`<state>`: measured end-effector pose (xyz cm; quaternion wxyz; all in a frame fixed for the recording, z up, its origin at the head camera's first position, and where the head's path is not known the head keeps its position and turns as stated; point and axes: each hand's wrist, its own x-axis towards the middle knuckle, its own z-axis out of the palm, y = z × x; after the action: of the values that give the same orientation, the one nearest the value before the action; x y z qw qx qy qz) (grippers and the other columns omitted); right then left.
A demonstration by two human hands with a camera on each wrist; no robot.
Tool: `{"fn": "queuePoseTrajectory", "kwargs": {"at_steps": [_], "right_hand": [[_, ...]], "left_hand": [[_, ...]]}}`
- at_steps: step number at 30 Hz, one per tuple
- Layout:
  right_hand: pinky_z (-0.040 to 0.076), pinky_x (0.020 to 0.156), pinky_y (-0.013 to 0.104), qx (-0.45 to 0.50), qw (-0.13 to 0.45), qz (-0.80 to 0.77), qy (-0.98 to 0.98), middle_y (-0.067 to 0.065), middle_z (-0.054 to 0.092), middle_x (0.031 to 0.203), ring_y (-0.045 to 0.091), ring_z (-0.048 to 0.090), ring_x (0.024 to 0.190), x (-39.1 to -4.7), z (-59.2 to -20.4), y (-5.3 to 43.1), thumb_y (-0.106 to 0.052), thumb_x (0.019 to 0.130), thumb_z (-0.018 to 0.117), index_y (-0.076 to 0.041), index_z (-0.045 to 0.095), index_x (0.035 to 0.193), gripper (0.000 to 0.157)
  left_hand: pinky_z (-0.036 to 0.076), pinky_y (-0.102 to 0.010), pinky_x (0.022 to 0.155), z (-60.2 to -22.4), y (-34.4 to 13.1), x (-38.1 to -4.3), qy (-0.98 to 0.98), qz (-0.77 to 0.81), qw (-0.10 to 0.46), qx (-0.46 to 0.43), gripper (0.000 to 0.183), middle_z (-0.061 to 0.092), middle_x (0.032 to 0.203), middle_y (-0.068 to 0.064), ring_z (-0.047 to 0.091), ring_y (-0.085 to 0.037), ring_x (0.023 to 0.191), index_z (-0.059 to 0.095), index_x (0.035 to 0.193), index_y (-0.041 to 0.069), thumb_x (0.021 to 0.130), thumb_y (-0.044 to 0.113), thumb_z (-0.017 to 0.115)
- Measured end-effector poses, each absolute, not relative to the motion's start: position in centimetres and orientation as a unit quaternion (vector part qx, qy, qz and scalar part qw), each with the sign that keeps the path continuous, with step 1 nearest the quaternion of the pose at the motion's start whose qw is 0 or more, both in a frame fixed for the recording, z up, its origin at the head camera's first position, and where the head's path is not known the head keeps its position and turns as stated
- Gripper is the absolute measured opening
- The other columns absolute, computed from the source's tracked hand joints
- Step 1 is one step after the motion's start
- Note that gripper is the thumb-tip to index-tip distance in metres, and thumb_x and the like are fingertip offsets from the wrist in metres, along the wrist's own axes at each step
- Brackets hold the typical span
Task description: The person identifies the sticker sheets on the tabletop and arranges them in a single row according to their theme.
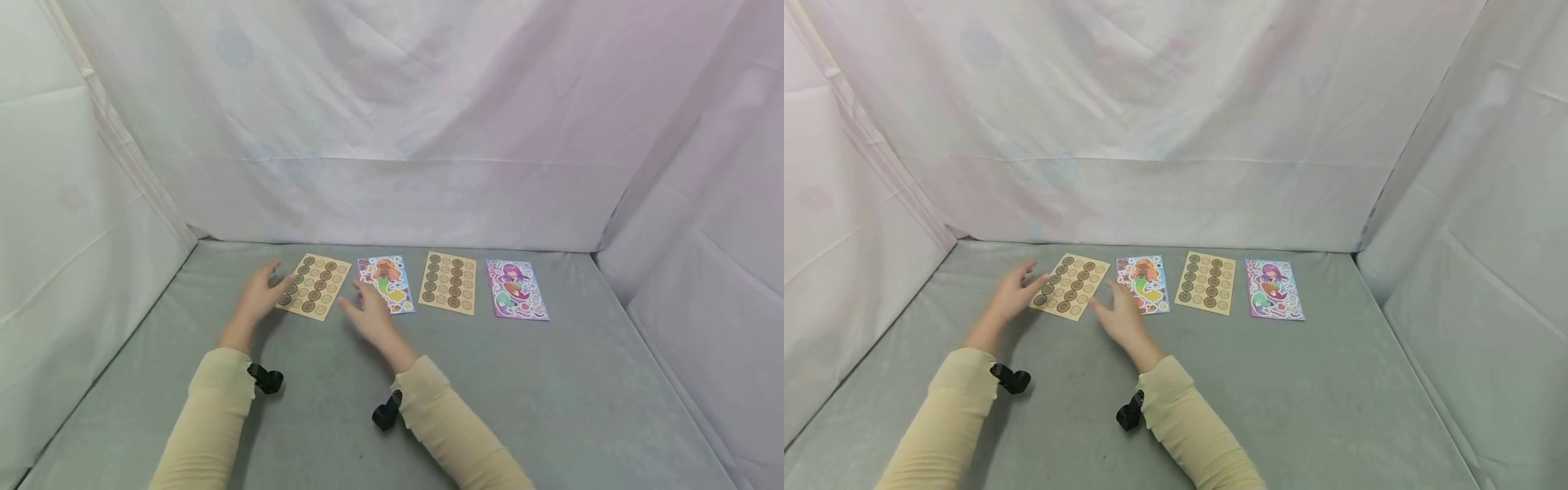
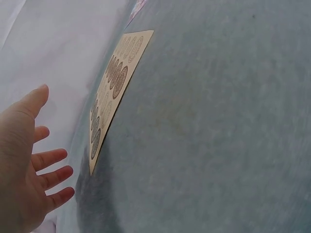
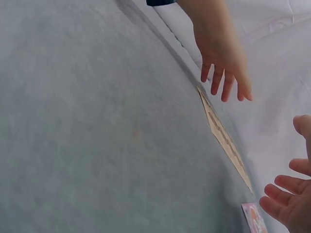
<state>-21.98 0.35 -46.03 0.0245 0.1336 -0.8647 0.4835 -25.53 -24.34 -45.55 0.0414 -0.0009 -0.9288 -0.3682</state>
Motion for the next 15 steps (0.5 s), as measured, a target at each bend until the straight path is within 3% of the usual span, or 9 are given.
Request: {"fn": "queuePoseTrajectory", "kwargs": {"at_steps": [15], "right_hand": [[0.046,0.084,0.032,0.081,-0.014,0.577,-0.813,0.012,0.050,0.126,0.024,0.055,0.104,-21.2,-47.3,-1.8,-0.027,0.087,0.059,-0.002,0.046,0.128,0.051]], "left_hand": [[0.028,-0.051,0.098,-47.4,-23.8,-25.3,-0.909,-0.409,0.077,0.037,0.066,0.037,0.133,-0.025,0.032,-0.039,0.123,0.032,0.137,-0.001,0.089,0.040,0.052]]}}
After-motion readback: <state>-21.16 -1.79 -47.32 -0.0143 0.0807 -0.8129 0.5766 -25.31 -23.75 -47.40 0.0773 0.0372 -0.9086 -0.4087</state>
